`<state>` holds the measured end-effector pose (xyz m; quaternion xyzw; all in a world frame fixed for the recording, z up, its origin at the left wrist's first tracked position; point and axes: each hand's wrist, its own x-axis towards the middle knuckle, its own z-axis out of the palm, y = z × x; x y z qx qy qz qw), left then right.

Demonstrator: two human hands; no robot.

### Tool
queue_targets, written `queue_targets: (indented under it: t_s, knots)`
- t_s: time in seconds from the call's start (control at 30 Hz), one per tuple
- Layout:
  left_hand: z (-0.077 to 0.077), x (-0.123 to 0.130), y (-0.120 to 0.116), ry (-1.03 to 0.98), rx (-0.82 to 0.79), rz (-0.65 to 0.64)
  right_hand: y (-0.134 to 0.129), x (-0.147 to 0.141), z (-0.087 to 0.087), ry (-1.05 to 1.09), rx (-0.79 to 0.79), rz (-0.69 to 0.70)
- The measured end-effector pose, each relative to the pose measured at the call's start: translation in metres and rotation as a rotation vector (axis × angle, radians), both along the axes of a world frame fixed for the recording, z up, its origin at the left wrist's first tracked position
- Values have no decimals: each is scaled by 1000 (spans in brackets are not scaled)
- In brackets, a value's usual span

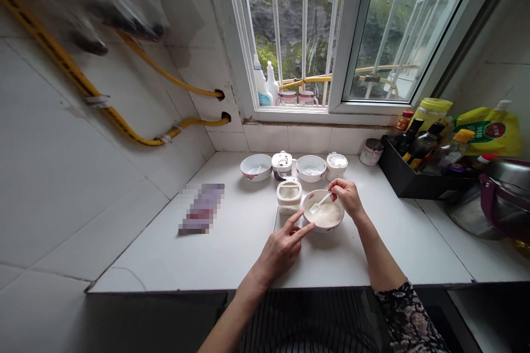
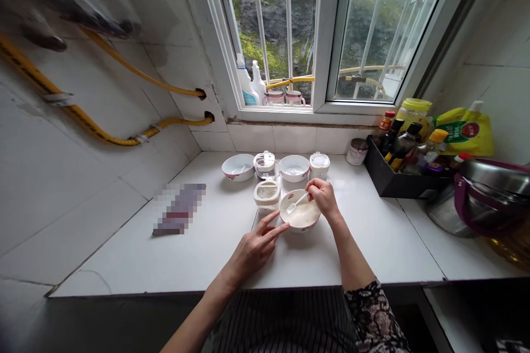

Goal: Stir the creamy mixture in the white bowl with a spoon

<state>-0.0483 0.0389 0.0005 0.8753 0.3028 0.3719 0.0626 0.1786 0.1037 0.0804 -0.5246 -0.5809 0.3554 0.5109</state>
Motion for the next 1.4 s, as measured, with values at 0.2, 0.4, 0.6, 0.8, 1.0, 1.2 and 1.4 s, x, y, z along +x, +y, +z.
queue_targets:
  t_s: [0.2,0.4,0.6,0.8,1.0,1.2,1.4]
  knots:
    - [0,0,0,20,-2,5,-5,-8,-1,-220,48,155]
    - [1,1,0,-4,-10,-9,-4,-5,0,-60,-45,122]
    - [1,1,0,-2,7,-6,1,1,2,94,-108,94]
    - [2,1,0,2,24,-3,3,6,2,98,-104,45]
    - [1,1,0,-1,25,-5,-1,4,1,-320,154,-5]
    - [1,1,-1,-5,2,-6,-6,-7,-1,-402,182,136]
    - [2,0,-1,-2,-7,-12,-1,0,-1,-43,-54,55]
